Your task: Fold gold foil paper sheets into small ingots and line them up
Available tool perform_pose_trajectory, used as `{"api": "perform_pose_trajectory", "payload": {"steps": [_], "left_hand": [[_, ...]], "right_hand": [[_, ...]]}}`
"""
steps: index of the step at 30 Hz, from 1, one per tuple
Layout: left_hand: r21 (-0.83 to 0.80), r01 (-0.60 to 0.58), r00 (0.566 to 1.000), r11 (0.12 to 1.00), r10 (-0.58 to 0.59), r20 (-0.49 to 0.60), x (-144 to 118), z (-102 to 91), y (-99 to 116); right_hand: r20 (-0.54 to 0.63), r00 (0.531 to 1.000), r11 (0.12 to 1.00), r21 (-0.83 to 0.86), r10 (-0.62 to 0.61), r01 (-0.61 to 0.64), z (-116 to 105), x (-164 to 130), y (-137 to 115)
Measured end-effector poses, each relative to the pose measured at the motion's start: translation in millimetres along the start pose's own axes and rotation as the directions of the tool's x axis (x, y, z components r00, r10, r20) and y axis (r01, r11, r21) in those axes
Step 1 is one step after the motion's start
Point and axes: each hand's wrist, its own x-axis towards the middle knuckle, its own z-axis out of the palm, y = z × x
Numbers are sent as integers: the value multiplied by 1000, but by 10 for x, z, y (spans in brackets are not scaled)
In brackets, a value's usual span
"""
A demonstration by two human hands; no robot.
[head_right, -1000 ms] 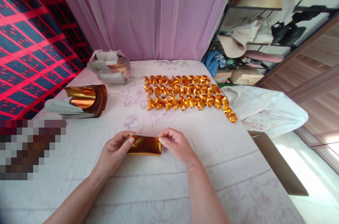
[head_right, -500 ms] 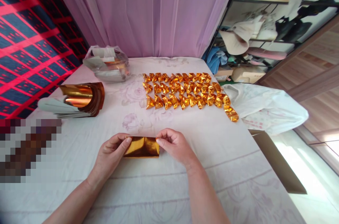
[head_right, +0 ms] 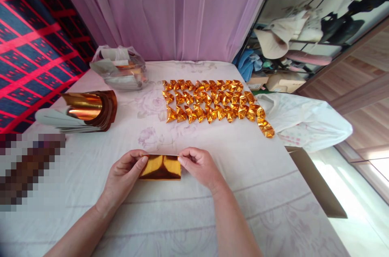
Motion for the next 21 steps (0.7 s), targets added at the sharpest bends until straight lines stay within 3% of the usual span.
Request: {"api": "perform_pose_trajectory", "payload": {"steps": [21], "left_hand": [[56, -40, 999, 998, 40, 13, -7, 7, 31]], "right_hand": [[-19, 999, 999, -39, -35, 34, 3, -16, 31]]}}
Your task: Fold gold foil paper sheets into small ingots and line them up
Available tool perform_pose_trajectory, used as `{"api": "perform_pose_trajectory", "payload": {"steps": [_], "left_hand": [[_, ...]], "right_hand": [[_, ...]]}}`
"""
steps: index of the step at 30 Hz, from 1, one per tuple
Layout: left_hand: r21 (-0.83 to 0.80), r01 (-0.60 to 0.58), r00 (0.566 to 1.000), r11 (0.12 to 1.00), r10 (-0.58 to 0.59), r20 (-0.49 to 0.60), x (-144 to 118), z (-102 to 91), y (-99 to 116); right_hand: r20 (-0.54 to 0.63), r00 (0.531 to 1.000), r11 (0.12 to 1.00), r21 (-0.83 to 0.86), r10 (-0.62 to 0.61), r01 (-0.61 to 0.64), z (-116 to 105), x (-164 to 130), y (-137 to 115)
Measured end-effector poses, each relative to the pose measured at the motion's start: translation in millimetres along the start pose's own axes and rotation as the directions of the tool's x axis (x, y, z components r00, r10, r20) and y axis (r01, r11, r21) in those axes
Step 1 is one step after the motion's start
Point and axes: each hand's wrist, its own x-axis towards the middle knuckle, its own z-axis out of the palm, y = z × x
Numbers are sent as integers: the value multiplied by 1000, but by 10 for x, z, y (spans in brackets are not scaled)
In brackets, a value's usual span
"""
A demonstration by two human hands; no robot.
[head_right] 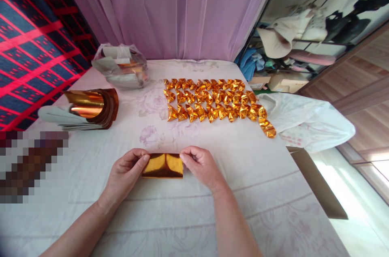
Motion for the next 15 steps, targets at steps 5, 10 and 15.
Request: {"api": "perform_pose_trajectory", "payload": {"steps": [5, 10, 15], "left_hand": [[-14, 9, 1000, 1000, -8, 23, -6, -8, -4], [-22, 2, 999, 1000, -1, 32, -2, -14, -21], [16, -27, 999, 1000, 26, 26, 4, -7, -32]], "right_hand": [[-6, 1000, 1000, -2, -17, 17, 4, -1, 7], [-13, 999, 999, -22, -44, 43, 3, -1, 0], [-52, 996, 995, -70, -71, 68, 27, 4, -2]]}}
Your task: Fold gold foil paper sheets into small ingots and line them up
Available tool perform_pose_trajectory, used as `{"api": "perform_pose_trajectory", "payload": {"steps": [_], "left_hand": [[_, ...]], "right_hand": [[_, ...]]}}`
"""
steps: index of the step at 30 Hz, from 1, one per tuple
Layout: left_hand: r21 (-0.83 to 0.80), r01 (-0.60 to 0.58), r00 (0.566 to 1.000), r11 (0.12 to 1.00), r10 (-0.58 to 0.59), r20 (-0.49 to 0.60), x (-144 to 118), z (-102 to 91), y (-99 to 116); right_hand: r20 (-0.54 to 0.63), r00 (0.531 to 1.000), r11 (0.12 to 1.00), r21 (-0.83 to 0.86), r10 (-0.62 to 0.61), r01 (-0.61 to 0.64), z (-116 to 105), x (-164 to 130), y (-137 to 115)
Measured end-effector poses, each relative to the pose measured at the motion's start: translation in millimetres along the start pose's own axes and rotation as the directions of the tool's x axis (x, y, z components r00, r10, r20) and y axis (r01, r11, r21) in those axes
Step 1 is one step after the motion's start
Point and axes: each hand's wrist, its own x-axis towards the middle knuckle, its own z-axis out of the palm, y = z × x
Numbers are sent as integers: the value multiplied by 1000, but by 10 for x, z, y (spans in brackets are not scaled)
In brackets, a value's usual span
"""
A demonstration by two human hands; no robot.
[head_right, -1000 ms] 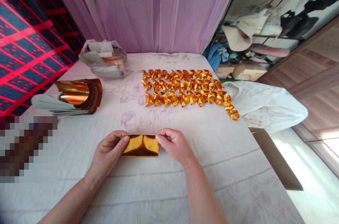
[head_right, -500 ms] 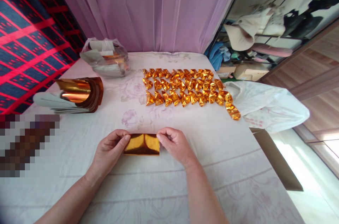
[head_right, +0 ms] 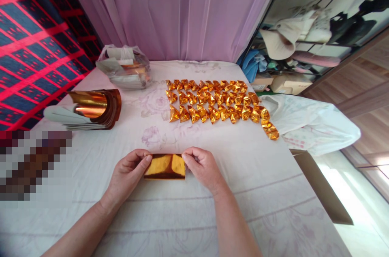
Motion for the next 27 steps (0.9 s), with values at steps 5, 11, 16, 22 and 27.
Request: {"api": "perform_pose_trajectory", "payload": {"steps": [5, 11, 16, 22, 27], "left_hand": [[172, -50, 998, 984, 57, -39, -6, 0, -64], [494, -212, 967, 843, 253, -17, 33, -56, -109], [653, -277, 952, 705, 293, 88, 63, -87, -64], [712, -271, 955, 647, 271, 118, 60, -76, -59], [736, -280, 954, 617, 265, 141, 65, -80, -45]], "right_hand": [[-135, 977, 964, -231, -164, 130, 70, 9, -16], [-184, 940, 869, -463, -286, 174, 121, 23, 23], [-201, 932, 804, -579, -303, 137, 154, 30, 47], [-218, 931, 792, -601, -293, 108, 180, 38, 63], [-213, 934, 781, -616, -287, 100, 194, 38, 82]]}}
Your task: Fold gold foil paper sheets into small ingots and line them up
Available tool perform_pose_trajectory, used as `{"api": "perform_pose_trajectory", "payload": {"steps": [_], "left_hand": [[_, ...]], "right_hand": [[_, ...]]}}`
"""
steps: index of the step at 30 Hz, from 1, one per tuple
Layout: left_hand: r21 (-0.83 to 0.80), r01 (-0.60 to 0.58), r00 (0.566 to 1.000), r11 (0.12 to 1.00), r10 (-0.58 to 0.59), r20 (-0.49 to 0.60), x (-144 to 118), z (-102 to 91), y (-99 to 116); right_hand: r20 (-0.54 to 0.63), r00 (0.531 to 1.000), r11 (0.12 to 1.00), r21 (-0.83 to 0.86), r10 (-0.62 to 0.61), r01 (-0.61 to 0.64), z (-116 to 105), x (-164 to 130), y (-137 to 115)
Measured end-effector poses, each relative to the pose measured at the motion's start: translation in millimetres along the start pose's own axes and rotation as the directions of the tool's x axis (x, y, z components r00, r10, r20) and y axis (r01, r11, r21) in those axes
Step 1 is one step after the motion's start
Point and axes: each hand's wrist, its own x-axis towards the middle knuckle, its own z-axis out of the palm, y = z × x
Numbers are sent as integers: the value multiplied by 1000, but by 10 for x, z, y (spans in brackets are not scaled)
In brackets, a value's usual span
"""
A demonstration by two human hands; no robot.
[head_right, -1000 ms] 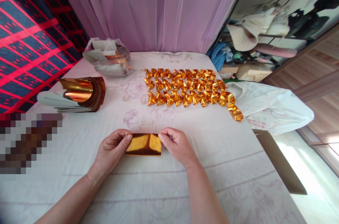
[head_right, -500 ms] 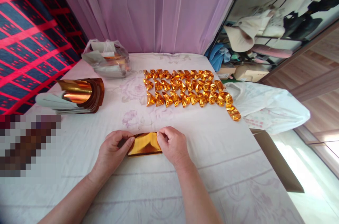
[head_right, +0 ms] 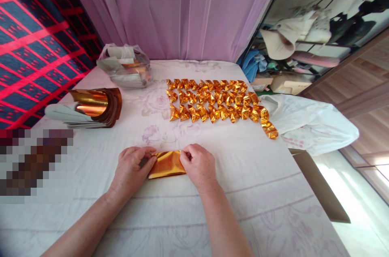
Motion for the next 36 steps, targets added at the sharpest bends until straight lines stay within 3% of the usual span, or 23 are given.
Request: {"api": "perform_pose_trajectory", "payload": {"steps": [10, 13, 15, 16, 18, 20, 22, 25, 36], "left_hand": [[81, -64, 998, 995, 66, -22, 34, -46, -44], [37, -84, 984, 996, 88, -153, 32, -85, -34], [42, -181, 955, 983, 186, -232, 12, -127, 9], [52, -285, 936, 957, 289, -201, -3, -146, 40], [72, -483, 874, 873, 486, -31, -38, -166, 104], [58, -550, 832, 833, 541, 123, -72, -157, 150], [41, -523, 842, 851, 509, 180, -97, -128, 168], [22, -474, 868, 880, 464, 177, -118, -85, 158], [22, -453, 874, 891, 440, 207, -142, -42, 135]], "right_hand": [[48, 999, 994, -104, -8, 13, -16, 18, 103], [53, 998, 994, -108, -17, 23, -11, 17, 107], [54, 998, 994, -108, -16, 22, -11, 16, 105], [57, 998, 994, -108, -18, 24, -14, 16, 104], [67, 997, 994, -106, -27, 34, -22, 18, 101], [77, 996, 993, -106, -35, 43, -32, 21, 98], [82, 996, 993, -108, -38, 46, -39, 24, 94], [75, 996, 993, -107, -37, 45, -43, 25, 91], [69, 997, 995, -95, -17, 23, -25, 12, 99]]}}
